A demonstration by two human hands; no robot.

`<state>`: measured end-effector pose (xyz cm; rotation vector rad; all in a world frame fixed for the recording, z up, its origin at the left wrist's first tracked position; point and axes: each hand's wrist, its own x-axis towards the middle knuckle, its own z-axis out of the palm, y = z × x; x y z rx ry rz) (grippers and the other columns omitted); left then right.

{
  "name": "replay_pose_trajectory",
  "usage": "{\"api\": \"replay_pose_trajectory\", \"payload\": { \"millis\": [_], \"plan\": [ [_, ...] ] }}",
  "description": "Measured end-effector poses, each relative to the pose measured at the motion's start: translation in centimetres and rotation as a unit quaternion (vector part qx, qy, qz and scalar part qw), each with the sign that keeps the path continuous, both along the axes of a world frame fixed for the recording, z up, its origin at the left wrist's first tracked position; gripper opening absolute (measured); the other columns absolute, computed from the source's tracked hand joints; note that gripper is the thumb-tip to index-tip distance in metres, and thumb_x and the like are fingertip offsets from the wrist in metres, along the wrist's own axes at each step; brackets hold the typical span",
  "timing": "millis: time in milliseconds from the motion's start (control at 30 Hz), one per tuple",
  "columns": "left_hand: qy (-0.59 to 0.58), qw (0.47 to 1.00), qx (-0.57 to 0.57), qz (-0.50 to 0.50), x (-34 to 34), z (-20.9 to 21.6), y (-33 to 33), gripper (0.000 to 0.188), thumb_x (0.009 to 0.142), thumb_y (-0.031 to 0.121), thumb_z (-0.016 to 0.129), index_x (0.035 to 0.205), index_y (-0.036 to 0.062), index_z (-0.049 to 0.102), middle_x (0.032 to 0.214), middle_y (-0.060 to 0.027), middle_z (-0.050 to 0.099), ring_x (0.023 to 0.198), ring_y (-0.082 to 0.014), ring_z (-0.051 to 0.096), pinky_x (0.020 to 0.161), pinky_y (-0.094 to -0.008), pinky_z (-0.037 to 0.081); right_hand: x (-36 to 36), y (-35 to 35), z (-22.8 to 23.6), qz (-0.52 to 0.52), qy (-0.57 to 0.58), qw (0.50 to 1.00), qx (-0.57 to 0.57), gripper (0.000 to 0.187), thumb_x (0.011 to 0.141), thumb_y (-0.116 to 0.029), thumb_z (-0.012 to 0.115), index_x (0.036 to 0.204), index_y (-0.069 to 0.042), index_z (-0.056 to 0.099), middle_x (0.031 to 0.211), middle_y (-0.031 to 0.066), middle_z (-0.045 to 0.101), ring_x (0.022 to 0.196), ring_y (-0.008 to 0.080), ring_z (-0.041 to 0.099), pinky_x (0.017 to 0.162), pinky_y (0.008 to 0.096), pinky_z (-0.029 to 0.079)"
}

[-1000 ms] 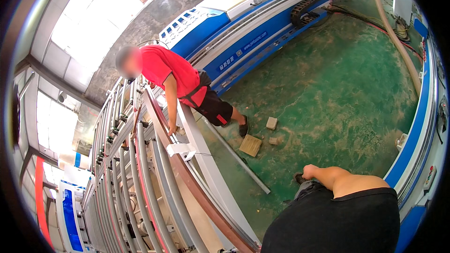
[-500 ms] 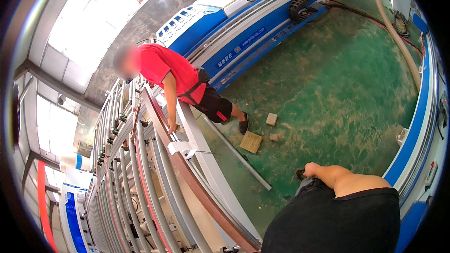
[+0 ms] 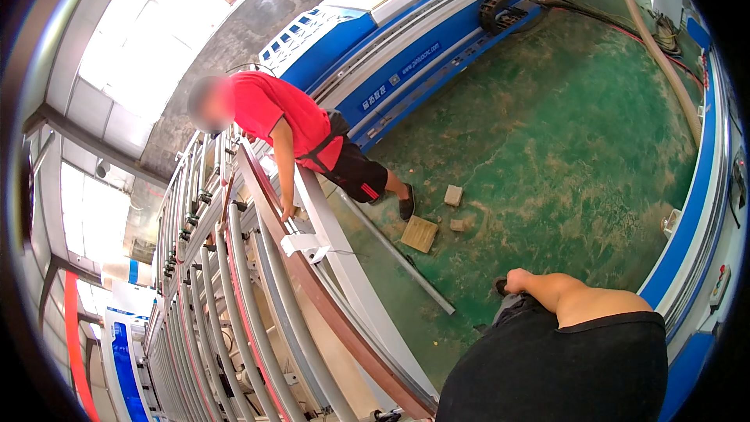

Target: The person assembles metal rails on an industrial machine by inserting fasteners and tightening them using a hex key tool.

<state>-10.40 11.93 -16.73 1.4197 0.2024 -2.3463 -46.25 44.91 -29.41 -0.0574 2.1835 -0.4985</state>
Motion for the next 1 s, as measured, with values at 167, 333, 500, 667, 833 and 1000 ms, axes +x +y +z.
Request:
{"api": "replay_pose_trajectory", "payload": {
  "millis": [167, 333, 500, 667, 833, 1000],
  "plan": [
    [0.001, 1.000, 0.002, 0.001, -0.2, -0.1, 0.4, 0.040, 0.084, 0.038, 0.059, 0.112, 0.0094, 0.055, 0.098, -0.0096, 0.062, 0.088, -0.0228, 0.062, 0.064, -0.0327, 0.049, 0.2, 0.6, -0.2, 0.001, 0.046, 0.999, 0.004, 0.030, 0.073, -0.030, 0.062, 0.076, -0.001, 0.071, 0.081, 0.0218, 0.067, 0.077, 0.0396, 0.063, 0.071, 0.0471, 0.051],
    [-0.003, 1.000, -0.001, 0.006, 0.2, 0.0, 0.4, 0.042, 0.084, 0.038, 0.059, 0.113, 0.0089, 0.055, 0.099, -0.0102, 0.062, 0.088, -0.0233, 0.062, 0.064, -0.0326, 0.049, 0.2, -0.1, 0.2, -0.001, 0.028, 1.000, 0.002, 0.031, 0.071, -0.031, 0.063, 0.079, -0.002, 0.072, 0.084, 0.0218, 0.067, 0.080, 0.0394, 0.065, 0.073, 0.0459, 0.052],
    [-0.002, 1.000, -0.005, 0.004, -0.1, 0.2, -0.1, 0.043, 0.083, 0.039, 0.059, 0.114, 0.0085, 0.055, 0.099, -0.0107, 0.062, 0.088, -0.0237, 0.062, 0.064, -0.0326, 0.049, 0.0, -0.8, 0.1, -0.014, 0.047, 0.999, -0.019, 0.032, 0.073, -0.031, 0.063, 0.083, -0.002, 0.072, 0.087, 0.0212, 0.068, 0.083, 0.0386, 0.065, 0.076, 0.0454, 0.052],
    [-0.003, 1.000, -0.014, 0.000, -0.3, 0.4, -0.9, 0.045, 0.083, 0.039, 0.059, 0.115, 0.0081, 0.054, 0.099, -0.0112, 0.062, 0.088, -0.0241, 0.062, 0.064, -0.0326, 0.049, 0.0, -1.9, 0.6, -0.009, 0.033, 0.999, -0.016, 0.031, 0.073, -0.031, 0.063, 0.082, -0.003, 0.072, 0.088, 0.0211, 0.068, 0.085, 0.0380, 0.066, 0.077, 0.0449, 0.052],
    [-0.007, 1.000, -0.027, -0.009, -0.4, 0.6, -0.9, 0.047, 0.082, 0.040, 0.059, 0.116, 0.0076, 0.054, 0.100, -0.0118, 0.062, 0.087, -0.0246, 0.062, 0.064, -0.0326, 0.049, 0.5, -1.3, -0.9, -0.023, 0.012, 1.000, -0.004, 0.028, 0.072, -0.029, 0.064, 0.082, -0.004, 0.073, 0.088, 0.0211, 0.068, 0.085, 0.0373, 0.066, 0.077, 0.0445, 0.053],
    [-0.010, 1.000, -0.017, -0.022, -1.1, 1.0, -1.0, 0.048, 0.082, 0.040, 0.059, 0.116, 0.0072, 0.054, 0.100, -0.0123, 0.062, 0.087, -0.0250, 0.062, 0.064, -0.0325, 0.049, 1.5, 0.7, -4.3, 0.100, 0.031, 0.995, -0.002, 0.031, 0.074, -0.032, 0.063, 0.085, -0.004, 0.073, 0.091, 0.0210, 0.068, 0.086, 0.0364, 0.066, 0.077, 0.0442, 0.053]
  ]
}}
